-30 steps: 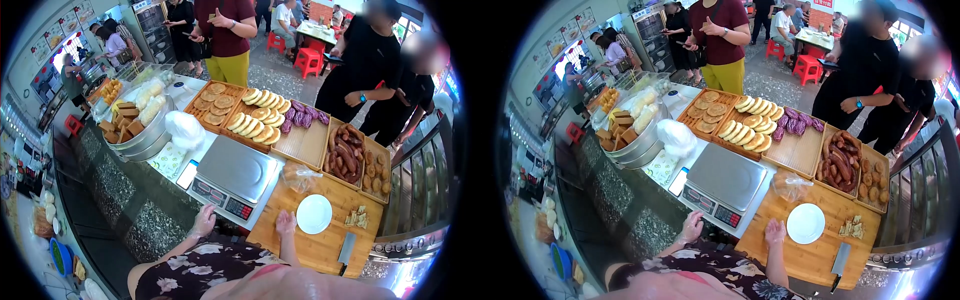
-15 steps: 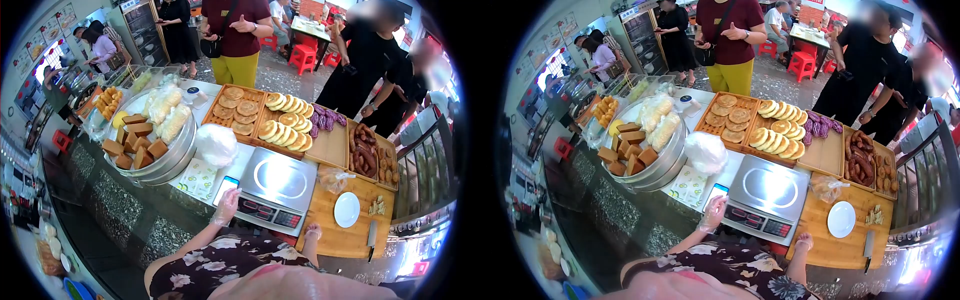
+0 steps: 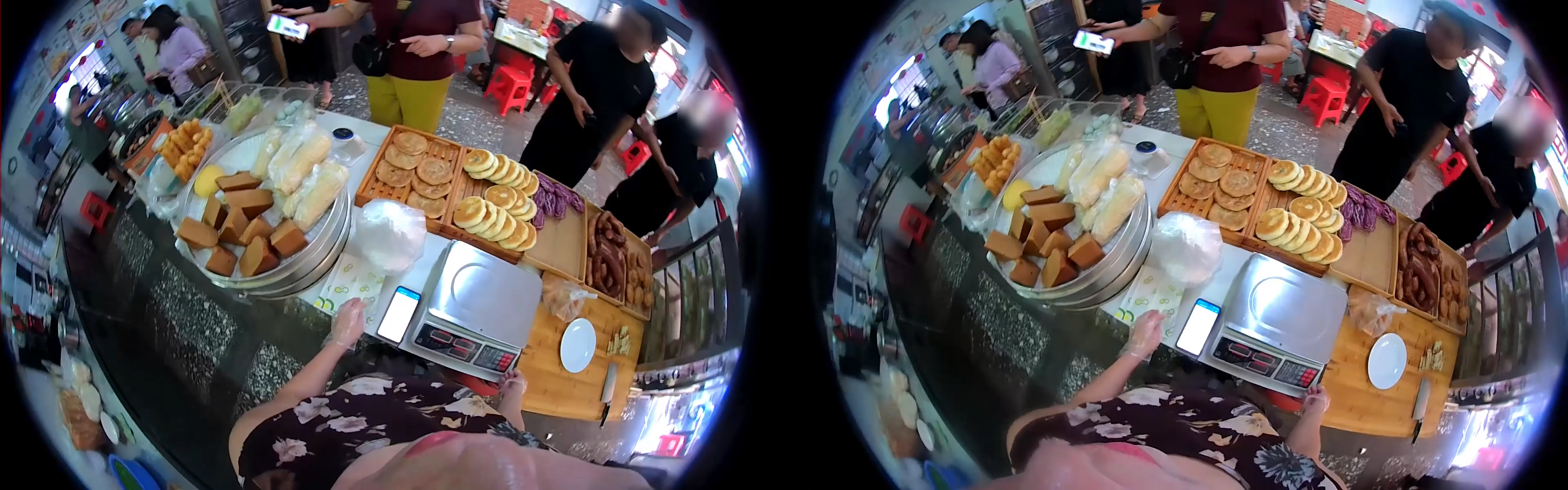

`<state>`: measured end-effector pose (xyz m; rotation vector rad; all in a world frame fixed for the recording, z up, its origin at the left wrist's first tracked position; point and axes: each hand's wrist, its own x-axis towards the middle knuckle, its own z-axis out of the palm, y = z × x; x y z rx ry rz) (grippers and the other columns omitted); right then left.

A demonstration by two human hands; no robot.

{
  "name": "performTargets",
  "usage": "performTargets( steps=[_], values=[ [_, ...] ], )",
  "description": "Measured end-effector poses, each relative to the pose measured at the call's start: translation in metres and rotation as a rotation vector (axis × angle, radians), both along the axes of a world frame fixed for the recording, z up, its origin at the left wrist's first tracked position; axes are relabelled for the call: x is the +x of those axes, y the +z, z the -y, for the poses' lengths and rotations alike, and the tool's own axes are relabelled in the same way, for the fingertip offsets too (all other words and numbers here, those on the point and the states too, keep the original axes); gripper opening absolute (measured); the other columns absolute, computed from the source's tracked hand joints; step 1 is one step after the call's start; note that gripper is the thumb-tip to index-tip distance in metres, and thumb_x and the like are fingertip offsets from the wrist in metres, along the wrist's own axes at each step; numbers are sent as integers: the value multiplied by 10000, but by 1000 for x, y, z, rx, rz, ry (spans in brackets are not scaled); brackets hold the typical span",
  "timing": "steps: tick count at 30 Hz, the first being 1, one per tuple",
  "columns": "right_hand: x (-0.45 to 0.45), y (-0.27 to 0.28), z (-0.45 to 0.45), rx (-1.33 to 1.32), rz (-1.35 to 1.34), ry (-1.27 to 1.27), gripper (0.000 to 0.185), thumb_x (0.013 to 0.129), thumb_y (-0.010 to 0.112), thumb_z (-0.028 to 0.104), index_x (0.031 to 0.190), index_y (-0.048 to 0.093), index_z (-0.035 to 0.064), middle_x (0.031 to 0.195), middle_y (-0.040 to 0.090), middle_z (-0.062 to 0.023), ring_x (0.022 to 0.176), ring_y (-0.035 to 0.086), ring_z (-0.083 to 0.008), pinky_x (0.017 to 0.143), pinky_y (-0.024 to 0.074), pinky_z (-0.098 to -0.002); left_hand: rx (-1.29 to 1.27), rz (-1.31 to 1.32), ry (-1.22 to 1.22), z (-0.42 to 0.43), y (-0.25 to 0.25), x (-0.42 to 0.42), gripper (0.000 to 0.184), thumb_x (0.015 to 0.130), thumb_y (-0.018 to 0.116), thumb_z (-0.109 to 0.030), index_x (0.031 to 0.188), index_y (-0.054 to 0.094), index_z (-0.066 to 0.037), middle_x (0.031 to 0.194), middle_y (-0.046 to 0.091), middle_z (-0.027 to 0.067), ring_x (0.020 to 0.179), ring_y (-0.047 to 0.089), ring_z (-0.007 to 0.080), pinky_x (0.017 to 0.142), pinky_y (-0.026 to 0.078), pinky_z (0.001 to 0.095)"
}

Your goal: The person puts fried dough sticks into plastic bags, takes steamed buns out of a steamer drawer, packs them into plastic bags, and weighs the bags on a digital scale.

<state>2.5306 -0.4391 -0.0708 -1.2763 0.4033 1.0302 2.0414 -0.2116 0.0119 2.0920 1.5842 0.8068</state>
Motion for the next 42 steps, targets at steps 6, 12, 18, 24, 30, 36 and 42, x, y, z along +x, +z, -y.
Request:
performTargets(
  steps=[6, 12, 18, 24, 30, 36, 42],
  values=[
    [2, 41, -15, -195, -97, -52, 266, 852, 441, 160, 605, 343, 142, 517, 264, 13, 435, 261, -151, 416, 247, -282, -340, -410, -84, 15, -31, -9, 302, 740, 513, -71, 1017, 634, -52, 1144, 598, 169, 1070, 564, 313, 916, 461, 385],
    [-3, 64, -9, -187, -104, 41, 185, 854, 421, 193, 683, 453, 130, 560, 477, 11, 507, 462, -155, 475, 375, -259, -374, -479, -201, 7, -22, -9, 359, 729, 475, -50, 1067, 592, -33, 1213, 542, 176, 1084, 551, 315, 935, 451, 362],
    [23, 40, 3, -124, -192, 209, 287, 875, 408, 324, 719, 510, 105, 708, 608, -27, 613, 565, -202, 517, 482, -305, -334, -423, -181, 13, -2, -4, 420, 729, 479, -62, 1138, 566, -29, 1249, 513, 204, 1094, 530, 359, 951, 433, 379],
    [15, 47, -1, -253, -70, 165, 299, 876, 414, 326, 831, 588, 87, 772, 632, -32, 671, 594, -200, 530, 491, -316, -441, -439, -142, 13, -19, -3, 439, 733, 480, -59, 1168, 538, -29, 1256, 479, 155, 1163, 468, 338, 993, 398, 366],
    [8, 60, -5, -291, -106, 150, 295, 876, 433, 309, 899, 608, 72, 845, 659, -32, 715, 618, -196, 556, 513, -281, -426, -435, -133, 12, -17, 1, 429, 716, 489, -55, 1140, 553, -41, 1242, 481, 158, 1151, 469, 350, 987, 398, 366],
    [-2, 67, -7, -265, -17, 103, 260, 826, 496, 250, 615, 399, 135, 594, 491, 11, 604, 524, -151, 521, 424, -262, -416, -394, -140, 12, -12, 2, 439, 694, 521, -45, 1131, 557, -57, 1205, 497, 137, 1150, 469, 341, 977, 401, 368],
    [33, 26, 20, 24, -147, 263, 263, 851, 469, 319, 843, 590, 86, 818, 643, -34, 722, 608, -197, 561, 491, -276, -340, -282, -138, 14, 0, 3, 334, 698, 515, -37, 1029, 556, -27, 1136, 522, 169, 1104, 493, 356, 943, 421, 392]
  ],
)
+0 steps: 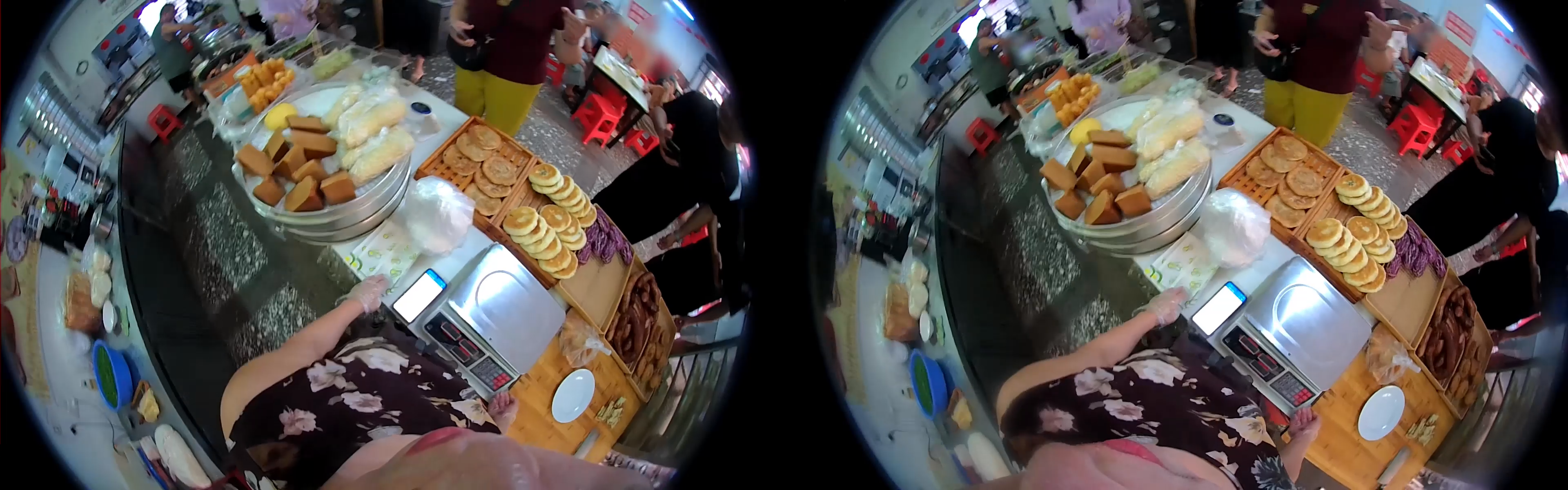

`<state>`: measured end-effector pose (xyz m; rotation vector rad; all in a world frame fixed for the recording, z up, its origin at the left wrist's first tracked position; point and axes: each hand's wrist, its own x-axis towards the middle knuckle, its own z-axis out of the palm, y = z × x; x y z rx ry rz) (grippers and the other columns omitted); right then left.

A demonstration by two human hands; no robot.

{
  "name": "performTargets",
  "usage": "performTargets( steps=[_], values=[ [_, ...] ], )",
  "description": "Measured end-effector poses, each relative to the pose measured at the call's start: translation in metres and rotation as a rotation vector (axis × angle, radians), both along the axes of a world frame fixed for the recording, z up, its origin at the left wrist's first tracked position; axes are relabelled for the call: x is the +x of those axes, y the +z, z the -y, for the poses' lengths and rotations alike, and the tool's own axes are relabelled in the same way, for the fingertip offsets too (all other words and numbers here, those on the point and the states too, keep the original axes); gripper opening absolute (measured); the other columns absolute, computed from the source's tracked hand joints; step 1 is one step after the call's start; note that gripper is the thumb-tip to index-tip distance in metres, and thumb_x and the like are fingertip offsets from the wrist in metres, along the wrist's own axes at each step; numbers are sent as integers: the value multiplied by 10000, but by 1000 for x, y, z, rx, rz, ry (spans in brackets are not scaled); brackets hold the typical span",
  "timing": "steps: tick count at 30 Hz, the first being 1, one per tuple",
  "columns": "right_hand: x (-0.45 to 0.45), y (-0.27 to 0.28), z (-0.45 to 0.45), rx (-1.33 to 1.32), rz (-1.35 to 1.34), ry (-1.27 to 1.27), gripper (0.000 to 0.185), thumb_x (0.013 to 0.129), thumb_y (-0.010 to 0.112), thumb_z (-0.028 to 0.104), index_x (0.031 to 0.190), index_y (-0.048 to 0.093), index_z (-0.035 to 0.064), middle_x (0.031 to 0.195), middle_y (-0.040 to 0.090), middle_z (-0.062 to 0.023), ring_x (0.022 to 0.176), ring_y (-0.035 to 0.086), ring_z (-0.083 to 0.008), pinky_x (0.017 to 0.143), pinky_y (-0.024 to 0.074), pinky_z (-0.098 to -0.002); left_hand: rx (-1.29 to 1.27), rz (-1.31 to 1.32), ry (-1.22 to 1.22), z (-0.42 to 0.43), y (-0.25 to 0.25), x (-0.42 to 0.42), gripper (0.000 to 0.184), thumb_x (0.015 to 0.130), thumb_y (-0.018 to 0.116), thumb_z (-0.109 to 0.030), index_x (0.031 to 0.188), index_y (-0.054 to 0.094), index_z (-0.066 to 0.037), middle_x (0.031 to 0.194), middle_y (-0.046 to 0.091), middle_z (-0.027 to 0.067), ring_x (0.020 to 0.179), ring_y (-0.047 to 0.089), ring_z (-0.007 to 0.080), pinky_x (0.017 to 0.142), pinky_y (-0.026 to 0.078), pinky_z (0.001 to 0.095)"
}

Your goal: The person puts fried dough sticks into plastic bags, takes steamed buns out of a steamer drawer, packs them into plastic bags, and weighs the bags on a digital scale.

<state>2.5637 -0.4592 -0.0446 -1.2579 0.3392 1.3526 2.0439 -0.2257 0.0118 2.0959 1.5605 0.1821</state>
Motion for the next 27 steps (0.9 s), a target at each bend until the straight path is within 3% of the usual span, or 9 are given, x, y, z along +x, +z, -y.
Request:
performTargets(
  steps=[4, 5, 6, 7, 9, 16, 18, 20, 27],
  values=[
    [-8, 2, -17, -148, -96, -96, 256, 846, 464, 328, 803, 576, 102, 765, 633, -40, 663, 591, -210, 508, 465, -292, 144, 33, -58, -2, -35, -7, 315, 728, 456, -26, 1029, 550, -9, 1072, 542, 232, 1011, 516, 426, 896, 432, 446],
    [-24, 27, -30, -263, -12, -145, 235, 842, 443, 298, 668, 427, 141, 625, 474, 0, 545, 473, -167, 432, 383, -247, 111, 8, -68, -1, -29, -6, 459, 666, 499, -31, 1122, 541, -17, 1127, 529, 224, 1080, 500, 405, 946, 419, 427],
    [-33, 39, -36, -385, 69, -186, 349, 839, 422, 267, 534, 278, 180, 486, 316, 41, 427, 356, -123, 356, 301, -202, 17, -15, -48, -1, -25, -5, 486, 658, 500, -28, 1143, 532, -21, 1163, 513, 218, 1114, 482, 399, 973, 402, 419],
    [-26, 26, -26, -377, 62, -213, 349, 839, 422, 267, 534, 278, 180, 486, 316, 41, 427, 356, -123, 356, 301, -202, 28, -22, -57, -1, -22, -4, 491, 658, 501, -28, 1148, 528, -24, 1177, 507, 210, 1118, 480, 397, 979, 398, 415],
    [-5, -2, -9, -197, -74, -86, 290, 852, 455, 337, 753, 568, 89, 671, 614, -61, 581, 576, -229, 474, 490, -308, 38, -28, -72, 0, -24, -5, 496, 657, 502, -29, 1153, 523, -27, 1191, 500, 202, 1121, 477, 396, 985, 393, 411],
    [2, -16, -7, -206, -108, -106, 312, 855, 445, 321, 673, 551, 91, 604, 594, -58, 549, 573, -230, 435, 482, -288, -55, -220, -112, 0, -23, 0, 560, 683, 517, -28, 1237, 436, -43, 1266, 407, 181, 1184, 422, 367, 1005, 377, 386],
    [6, -22, -2, 10, -249, -22, 304, 852, 450, 318, 683, 556, 90, 591, 589, -62, 543, 576, -234, 427, 480, -286, -57, -252, -105, -1, -21, 2, 578, 686, 525, -27, 1253, 417, -47, 1273, 394, 178, 1190, 415, 363, 1005, 378, 383],
    [2, -17, -5, -70, -192, -51, 305, 851, 451, 319, 684, 558, 88, 597, 592, -62, 541, 574, -233, 423, 477, -288, -228, -333, -96, -3, -17, 6, 615, 763, 498, -78, 1359, 345, -90, 1471, 261, 181, 1329, 300, 378, 1081, 310, 404],
    [-3, -13, -10, -190, -93, -101, 306, 852, 456, 323, 705, 570, 80, 628, 606, -68, 533, 564, -231, 419, 470, -302, -146, -400, -42, 6, -10, 19, 626, 731, 555, -48, 1323, 353, -61, 1396, 316, 162, 1258, 373, 346, 1012, 387, 390]
  ],
)
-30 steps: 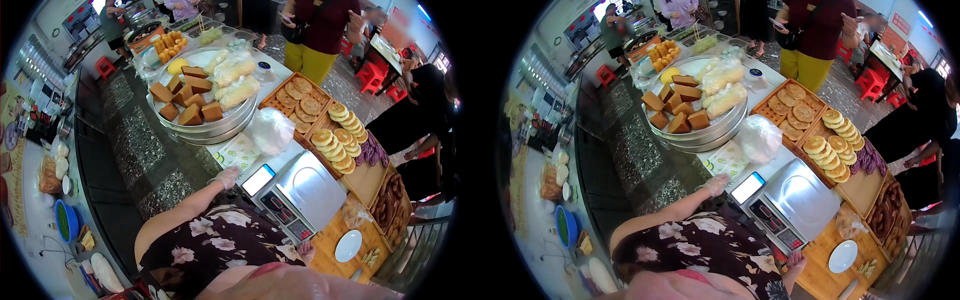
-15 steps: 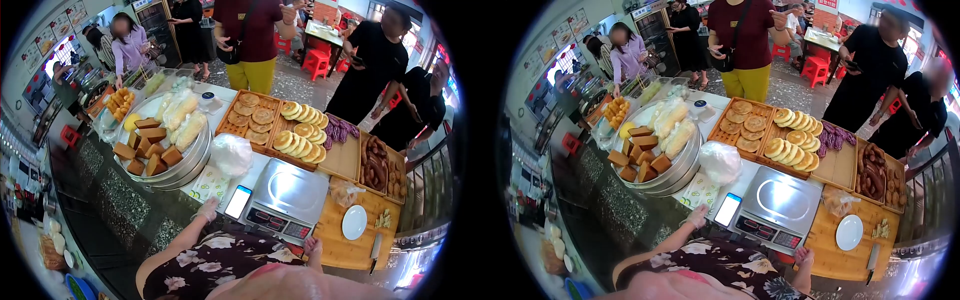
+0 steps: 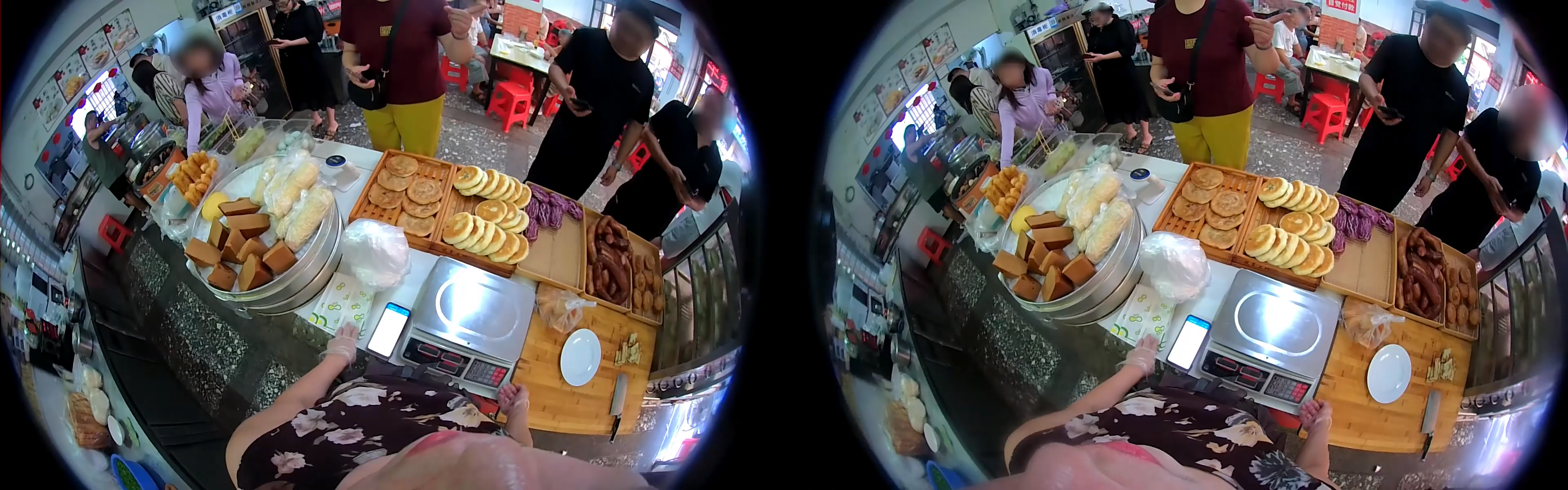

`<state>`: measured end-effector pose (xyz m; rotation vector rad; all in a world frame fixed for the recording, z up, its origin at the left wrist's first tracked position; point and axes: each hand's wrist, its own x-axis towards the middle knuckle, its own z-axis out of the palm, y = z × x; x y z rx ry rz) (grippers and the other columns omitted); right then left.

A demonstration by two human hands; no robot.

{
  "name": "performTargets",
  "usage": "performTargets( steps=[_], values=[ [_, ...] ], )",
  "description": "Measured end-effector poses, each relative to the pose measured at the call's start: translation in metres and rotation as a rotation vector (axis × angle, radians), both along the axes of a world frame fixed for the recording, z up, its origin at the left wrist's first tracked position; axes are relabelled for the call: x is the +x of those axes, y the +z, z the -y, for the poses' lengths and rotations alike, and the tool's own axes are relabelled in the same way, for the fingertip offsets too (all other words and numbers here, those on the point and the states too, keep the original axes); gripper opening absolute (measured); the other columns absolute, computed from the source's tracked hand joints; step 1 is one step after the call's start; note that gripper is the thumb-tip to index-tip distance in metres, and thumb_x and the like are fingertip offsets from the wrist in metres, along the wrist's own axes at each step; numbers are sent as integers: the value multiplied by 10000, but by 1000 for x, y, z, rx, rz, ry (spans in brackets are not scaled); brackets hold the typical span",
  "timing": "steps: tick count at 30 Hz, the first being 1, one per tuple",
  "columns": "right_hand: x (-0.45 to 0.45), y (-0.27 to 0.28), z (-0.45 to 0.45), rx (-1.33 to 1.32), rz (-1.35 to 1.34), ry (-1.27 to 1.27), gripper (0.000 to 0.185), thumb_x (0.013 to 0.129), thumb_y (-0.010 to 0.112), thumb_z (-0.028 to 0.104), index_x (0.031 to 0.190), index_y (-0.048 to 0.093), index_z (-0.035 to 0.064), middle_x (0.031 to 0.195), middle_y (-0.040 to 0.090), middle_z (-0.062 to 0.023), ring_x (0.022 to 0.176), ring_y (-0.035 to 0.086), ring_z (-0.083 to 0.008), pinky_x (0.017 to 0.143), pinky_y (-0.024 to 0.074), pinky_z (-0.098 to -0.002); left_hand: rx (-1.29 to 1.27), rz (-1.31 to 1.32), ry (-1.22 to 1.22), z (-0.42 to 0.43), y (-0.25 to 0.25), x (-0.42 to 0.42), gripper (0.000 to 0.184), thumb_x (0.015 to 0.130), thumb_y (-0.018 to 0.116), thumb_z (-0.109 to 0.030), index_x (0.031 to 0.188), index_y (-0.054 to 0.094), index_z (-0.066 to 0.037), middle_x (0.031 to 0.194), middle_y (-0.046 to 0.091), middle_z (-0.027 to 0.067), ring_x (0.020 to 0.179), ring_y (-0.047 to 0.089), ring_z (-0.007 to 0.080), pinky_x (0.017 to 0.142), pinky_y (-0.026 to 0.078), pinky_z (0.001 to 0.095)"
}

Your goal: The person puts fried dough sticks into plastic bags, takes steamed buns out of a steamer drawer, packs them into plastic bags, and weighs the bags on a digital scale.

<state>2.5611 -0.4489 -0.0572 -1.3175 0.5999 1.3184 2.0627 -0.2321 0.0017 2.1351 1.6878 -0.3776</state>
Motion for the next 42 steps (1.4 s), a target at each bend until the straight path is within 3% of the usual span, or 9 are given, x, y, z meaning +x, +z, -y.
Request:
performTargets(
  steps=[5, 12, 18, 21, 23, 26, 37, 39, 42],
  values=[
    [-3, 3, -2, -63, 40, -18, 298, 849, 461, 322, 719, 572, 79, 641, 611, -72, 538, 568, -238, 426, 468, -309, 87, -241, -20, 7, -11, 15, 510, 855, 477, -162, 1338, 356, -55, 1435, 284, 180, 1233, 389, 394, 943, 438, 450],
    [6, -7, 6, 133, -87, 61, 298, 848, 456, 320, 713, 564, 77, 624, 603, -75, 526, 562, -237, 416, 459, -308, 108, -152, 1, -1, -39, 11, 481, 889, 409, -154, 1344, 349, -9, 1438, 256, 256, 1186, 420, 422, 937, 437, 459],
    [3, -6, 4, 35, 0, 30, 320, 855, 440, 320, 692, 556, 70, 584, 584, -78, 510, 558, -237, 416, 462, -311, 2, -172, -30, -5, -29, 11, 495, 902, 372, -146, 1374, 316, -11, 1455, 233, 268, 1245, 378, 446, 988, 401, 429],
    [4, -4, 4, 95, -45, 32, 320, 857, 438, 318, 697, 557, 68, 594, 587, -77, 521, 563, -237, 423, 462, -310, 87, -263, -121, 0, -16, 11, 581, 832, 508, -177, 1358, 328, -8, 1403, 295, 258, 1163, 427, 417, 979, 383, 433],
    [0, -1, 2, 40, 0, 22, 321, 859, 436, 320, 699, 558, 69, 599, 588, -78, 523, 563, -237, 425, 459, -307, -48, -280, -164, -2, 1, 13, 695, 832, 535, -181, 1425, 214, -15, 1455, 199, 305, 1300, 316, 460, 1023, 368, 430],
    [-5, 11, -2, -57, 58, 21, 322, 862, 431, 323, 703, 560, 74, 609, 592, -79, 533, 566, -238, 433, 460, -306, -40, -234, -132, -1, -1, 14, 864, 740, 661, -188, 1439, 179, -25, 1455, 200, 304, 1295, 323, 452, 1028, 362, 433],
    [2, 0, -2, -55, 28, 81, 333, 876, 399, 342, 751, 560, 79, 628, 593, -74, 562, 580, -241, 452, 471, -308, -108, -263, -123, -5, 28, 24, 906, 720, 692, -179, 1457, 176, -75, 1448, 225, 297, 1295, 317, 429, 1055, 310, 403],
    [2, 2, 0, -37, 21, 64, 329, 875, 403, 339, 747, 551, 74, 633, 592, -78, 565, 581, -241, 454, 473, -309, -67, -241, -113, -5, 22, 23, 791, 770, 610, -107, 1449, 205, -112, 1464, 194, 281, 1285, 330, 439, 1018, 378, 424],
    [4, 2, 2, 14, -22, 79, 322, 873, 410, 332, 742, 546, 71, 639, 594, -86, 554, 574, -243, 457, 476, -319, -104, -229, -86, -4, 24, 23, 784, 792, 605, -156, 1458, 194, -107, 1453, 218, 281, 1297, 309, 434, 1048, 327, 406]
  ],
)
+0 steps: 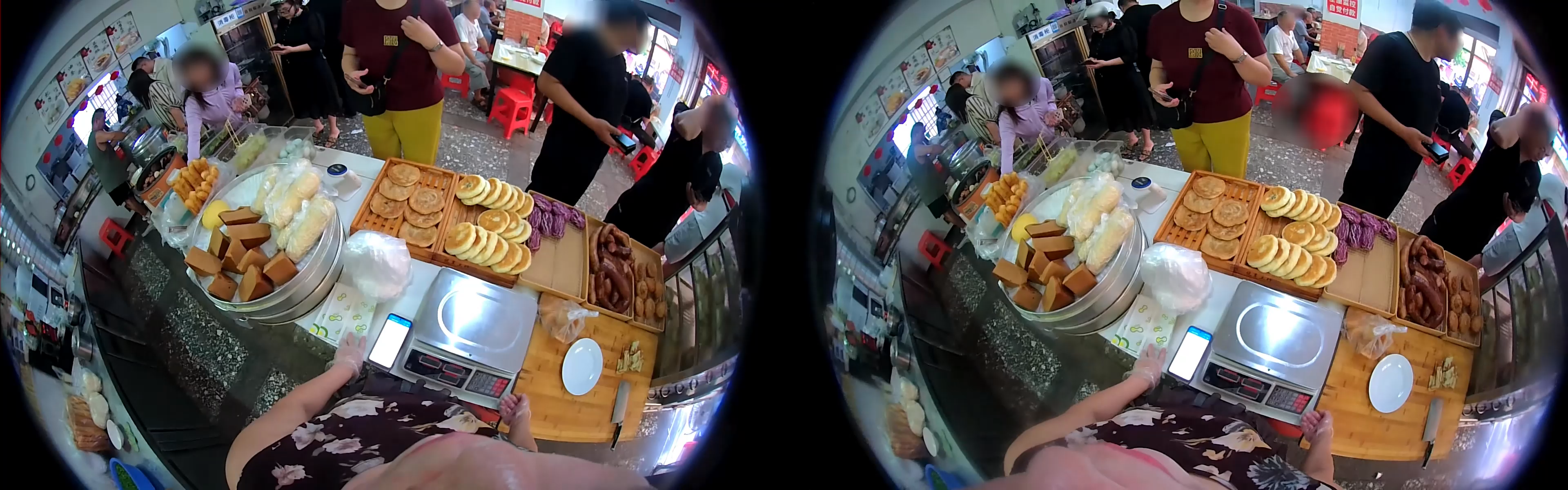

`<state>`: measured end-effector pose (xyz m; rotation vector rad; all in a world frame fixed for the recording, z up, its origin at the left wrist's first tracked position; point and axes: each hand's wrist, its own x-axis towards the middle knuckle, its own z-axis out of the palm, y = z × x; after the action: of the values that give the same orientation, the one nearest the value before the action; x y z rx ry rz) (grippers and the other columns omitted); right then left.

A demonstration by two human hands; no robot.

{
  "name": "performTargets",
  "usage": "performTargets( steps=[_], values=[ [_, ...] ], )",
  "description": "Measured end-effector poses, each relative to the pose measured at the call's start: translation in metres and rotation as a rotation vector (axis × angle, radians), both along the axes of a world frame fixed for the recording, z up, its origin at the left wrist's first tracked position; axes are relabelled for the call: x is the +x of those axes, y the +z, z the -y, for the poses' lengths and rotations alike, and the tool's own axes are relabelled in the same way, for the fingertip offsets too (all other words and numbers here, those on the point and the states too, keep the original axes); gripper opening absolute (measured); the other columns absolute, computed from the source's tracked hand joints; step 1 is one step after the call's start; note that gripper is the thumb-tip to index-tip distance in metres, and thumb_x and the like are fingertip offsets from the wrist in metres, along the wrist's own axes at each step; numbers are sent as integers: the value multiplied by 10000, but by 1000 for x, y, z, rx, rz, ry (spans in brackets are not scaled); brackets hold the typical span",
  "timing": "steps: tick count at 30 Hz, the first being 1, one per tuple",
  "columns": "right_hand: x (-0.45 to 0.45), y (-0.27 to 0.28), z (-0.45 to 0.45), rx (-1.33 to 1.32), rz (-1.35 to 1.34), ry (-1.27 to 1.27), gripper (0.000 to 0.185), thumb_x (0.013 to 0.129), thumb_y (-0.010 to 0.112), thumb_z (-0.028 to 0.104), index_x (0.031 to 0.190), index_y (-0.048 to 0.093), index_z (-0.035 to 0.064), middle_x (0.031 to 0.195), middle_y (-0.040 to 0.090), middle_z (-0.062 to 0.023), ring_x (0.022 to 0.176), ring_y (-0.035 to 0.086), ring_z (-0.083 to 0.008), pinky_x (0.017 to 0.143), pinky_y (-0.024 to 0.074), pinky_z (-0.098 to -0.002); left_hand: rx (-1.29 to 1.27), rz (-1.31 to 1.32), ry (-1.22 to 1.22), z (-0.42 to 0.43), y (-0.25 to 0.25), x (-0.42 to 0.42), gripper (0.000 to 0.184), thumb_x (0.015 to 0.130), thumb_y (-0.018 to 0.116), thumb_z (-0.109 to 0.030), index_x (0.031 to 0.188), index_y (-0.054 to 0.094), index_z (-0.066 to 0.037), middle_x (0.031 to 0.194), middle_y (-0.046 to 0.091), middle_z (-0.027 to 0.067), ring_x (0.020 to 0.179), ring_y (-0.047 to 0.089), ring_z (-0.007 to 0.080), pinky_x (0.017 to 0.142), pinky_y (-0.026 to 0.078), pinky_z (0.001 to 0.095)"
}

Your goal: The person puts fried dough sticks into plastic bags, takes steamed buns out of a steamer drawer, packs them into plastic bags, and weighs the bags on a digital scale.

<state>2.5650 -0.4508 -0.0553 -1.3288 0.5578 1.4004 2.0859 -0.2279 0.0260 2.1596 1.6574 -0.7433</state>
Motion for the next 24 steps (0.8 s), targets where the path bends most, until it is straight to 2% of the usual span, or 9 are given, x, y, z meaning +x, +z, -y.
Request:
performTargets(
  steps=[6, 8, 9, 13, 16, 17, 19, 21, 24],
  values=[
    [-20, 31, -18, -160, 92, -89, 375, 878, 391, 311, 540, 385, 149, 510, 440, -27, 445, 426, -179, 372, 367, -271, 90, 62, 21, 8, -20, -3, 630, 869, 476, -124, 1446, 226, -102, 1453, 195, 300, 1289, 299, 485, 1023, 361, 452],
    [-10, -17, -2, 147, 142, -176, 423, 895, 367, 353, 525, 375, 147, 514, 468, -49, 448, 431, -189, 377, 383, -293, 95, 55, 30, 7, -22, 0, 635, 865, 483, -127, 1444, 226, -96, 1450, 189, 311, 1280, 305, 496, 1025, 358, 463],
    [22, -78, 21, 512, -145, 57, 427, 907, 328, 406, 599, 458, 141, 571, 526, -88, 467, 472, -194, 402, 405, -302, 93, 54, 45, 7, -21, 1, 640, 861, 491, -131, 1442, 226, -91, 1446, 183, 323, 1271, 310, 507, 1027, 355, 473],
    [-6, -38, 4, 341, 251, -72, 354, 913, 416, 374, 694, 526, 119, 624, 554, -57, 551, 550, -200, 500, 472, -329, 139, 122, -101, 4, -27, -4, 702, 788, 552, -58, 1398, 219, 42, 1391, 233, 388, 1250, 329, 520, 1044, 338, 461],
    [-21, 5, -3, 6, 147, -108, 248, 867, 554, 312, 851, 595, 68, 814, 647, -83, 719, 634, -222, 666, 538, -346, 103, -51, -197, 4, -16, 5, 796, 700, 642, -83, 1386, 256, 37, 1398, 296, 300, 1285, 341, 405, 1053, 335, 400],
    [-28, 44, -4, 7, 120, -153, 225, 869, 562, 270, 852, 615, 52, 796, 660, -86, 705, 642, -221, 641, 538, -336, 141, -52, -192, 8, -18, 8, 752, 707, 637, -105, 1366, 304, 37, 1389, 328, 266, 1277, 365, 365, 1045, 345, 389],
    [-20, -3, 23, 283, 40, -209, 194, 873, 571, 228, 842, 628, 46, 741, 659, -76, 669, 644, -212, 615, 538, -322, 94, -242, -367, 28, 29, 67, 528, 725, 622, -154, 1209, 515, 25, 1255, 480, 218, 1148, 500, 333, 956, 427, 398],
    [-5, 13, 62, 311, -37, -253, 194, 879, 575, 202, 909, 654, 27, 752, 666, -87, 608, 622, -188, 558, 517, -304, 52, 162, -559, 64, 29, 132, 246, 762, 591, -169, 935, 656, -6, 839, 644, 189, 821, 637, 362, 748, 514, 427],
    [61, 35, 141, 272, -28, -294, 187, 884, 574, 202, 885, 650, 31, 729, 658, -68, 616, 622, -175, 551, 511, -295, -336, 881, -274, 154, 40, 306, 299, 812, 640, -238, 983, 631, 7, 884, 665, 184, 833, 654, 292, 730, 508, 405]
  ],
)
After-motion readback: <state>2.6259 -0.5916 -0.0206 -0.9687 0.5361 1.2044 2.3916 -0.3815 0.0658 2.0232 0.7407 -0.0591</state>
